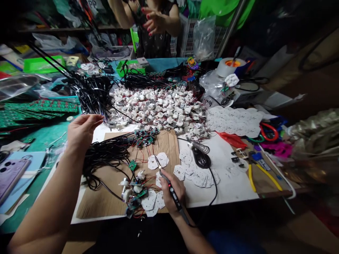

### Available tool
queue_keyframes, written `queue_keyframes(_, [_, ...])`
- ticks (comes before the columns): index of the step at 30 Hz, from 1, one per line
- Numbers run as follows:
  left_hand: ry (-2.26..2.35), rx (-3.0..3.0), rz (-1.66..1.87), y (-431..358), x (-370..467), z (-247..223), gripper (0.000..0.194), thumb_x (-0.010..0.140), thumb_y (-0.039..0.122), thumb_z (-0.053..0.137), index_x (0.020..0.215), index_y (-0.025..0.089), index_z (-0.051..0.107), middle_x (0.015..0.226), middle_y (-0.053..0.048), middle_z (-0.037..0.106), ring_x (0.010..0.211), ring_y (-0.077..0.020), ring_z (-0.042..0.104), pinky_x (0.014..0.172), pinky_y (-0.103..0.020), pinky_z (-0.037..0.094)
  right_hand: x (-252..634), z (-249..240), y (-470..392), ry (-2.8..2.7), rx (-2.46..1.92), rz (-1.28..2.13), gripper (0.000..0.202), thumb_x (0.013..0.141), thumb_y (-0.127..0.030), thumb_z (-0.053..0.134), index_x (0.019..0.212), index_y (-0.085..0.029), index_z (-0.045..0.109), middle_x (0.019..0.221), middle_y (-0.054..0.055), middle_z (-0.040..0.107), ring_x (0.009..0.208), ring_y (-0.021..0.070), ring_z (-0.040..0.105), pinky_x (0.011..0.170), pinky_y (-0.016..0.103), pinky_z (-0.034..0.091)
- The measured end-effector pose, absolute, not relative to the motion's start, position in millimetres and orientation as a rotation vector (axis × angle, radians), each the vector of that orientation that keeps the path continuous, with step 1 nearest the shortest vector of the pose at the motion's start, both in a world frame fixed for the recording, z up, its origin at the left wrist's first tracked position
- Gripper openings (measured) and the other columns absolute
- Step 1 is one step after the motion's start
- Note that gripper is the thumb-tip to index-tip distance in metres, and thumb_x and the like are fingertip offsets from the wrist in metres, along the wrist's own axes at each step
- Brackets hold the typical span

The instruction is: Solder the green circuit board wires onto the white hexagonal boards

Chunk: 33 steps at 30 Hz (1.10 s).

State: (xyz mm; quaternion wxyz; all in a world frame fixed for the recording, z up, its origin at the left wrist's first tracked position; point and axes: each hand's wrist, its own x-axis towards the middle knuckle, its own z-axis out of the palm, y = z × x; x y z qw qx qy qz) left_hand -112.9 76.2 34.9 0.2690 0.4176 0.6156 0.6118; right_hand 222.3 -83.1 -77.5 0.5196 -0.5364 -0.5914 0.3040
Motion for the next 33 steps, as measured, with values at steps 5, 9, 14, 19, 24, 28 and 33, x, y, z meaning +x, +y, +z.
queue_keyframes(5, [1.430, 1.004, 1.556, 45, -82, 43, 0.045, 0.066, 0.057, 0.090, 0.087, 0.022, 0.070, 0.074, 0.002, 0.069, 0.074, -0.0160, 0.069, 0.086, -0.039, 0.062, 223, -78, -84, -1.418, -1.272, 0.741, 0.028, 0.103, -0.033, 0.058, 0.119, -0.022, 0.078, 0.090, 0.007, 0.083, 0.075, 0.0204, 0.081, 0.069, 0.030, 0.068])
queue_keyframes(9, [1.564, 1.251, 1.098, 28, -49, 21, 0.044, 0.070, 0.057, 0.084, 0.088, 0.018, 0.073, 0.074, -0.001, 0.071, 0.065, -0.0154, 0.065, 0.067, -0.030, 0.058, 223, -77, -86, -1.390, -1.286, 0.773, 0.029, 0.103, -0.033, 0.057, 0.120, -0.021, 0.077, 0.090, 0.007, 0.082, 0.073, 0.0199, 0.080, 0.068, 0.029, 0.068])
queue_keyframes(14, [1.512, 1.977, 0.549, 4, -12, -6, 0.017, 0.091, 0.032, 0.065, 0.081, 0.020, 0.072, 0.085, -0.005, 0.070, 0.080, -0.0167, 0.064, 0.074, -0.028, 0.051, 222, -75, -88, -1.368, -1.314, 0.782, 0.028, 0.103, -0.035, 0.057, 0.116, -0.022, 0.078, 0.092, 0.007, 0.082, 0.075, 0.0201, 0.080, 0.066, 0.029, 0.068])
queue_keyframes(19, [1.612, 2.321, 0.455, -11, 8, -30, 0.025, 0.096, 0.022, 0.055, 0.078, 0.018, 0.071, 0.092, -0.010, 0.064, 0.085, -0.0211, 0.060, 0.075, -0.033, 0.046, 222, -63, -84, -1.389, -1.309, 0.792, 0.028, 0.103, -0.034, 0.057, 0.118, -0.022, 0.077, 0.092, 0.007, 0.082, 0.075, 0.0199, 0.080, 0.067, 0.029, 0.068])
queue_keyframes(24, [1.702, 2.373, 0.439, -14, 10, -41, 0.026, 0.099, 0.022, 0.053, 0.081, 0.018, 0.072, 0.099, -0.011, 0.065, 0.087, -0.0224, 0.058, 0.078, -0.037, 0.042, 222, -41, -73, -1.442, -1.248, 0.730, 0.028, 0.103, -0.032, 0.057, 0.121, -0.023, 0.076, 0.092, 0.006, 0.082, 0.075, 0.0195, 0.079, 0.072, 0.031, 0.068])
queue_keyframes(28, [1.729, 2.398, 0.433, -15, 6, -35, 0.022, 0.098, 0.025, 0.055, 0.083, 0.020, 0.071, 0.107, -0.011, 0.069, 0.099, -0.0259, 0.058, 0.092, -0.045, 0.040, 222, -43, -75, -1.463, -1.244, 0.751, 0.026, 0.103, -0.031, 0.057, 0.118, -0.023, 0.077, 0.091, 0.005, 0.082, 0.075, 0.0192, 0.080, 0.071, 0.031, 0.068])
queue_keyframes(33, [1.675, 2.350, 0.408, -16, 1, -31, 0.015, 0.092, 0.024, 0.061, 0.081, 0.021, 0.070, 0.108, -0.007, 0.073, 0.105, -0.0268, 0.057, 0.100, -0.049, 0.037, 222, -61, -89, -1.473, -1.288, 0.805, 0.025, 0.102, -0.031, 0.059, 0.117, -0.023, 0.077, 0.093, 0.006, 0.083, 0.078, 0.0206, 0.081, 0.070, 0.030, 0.067])
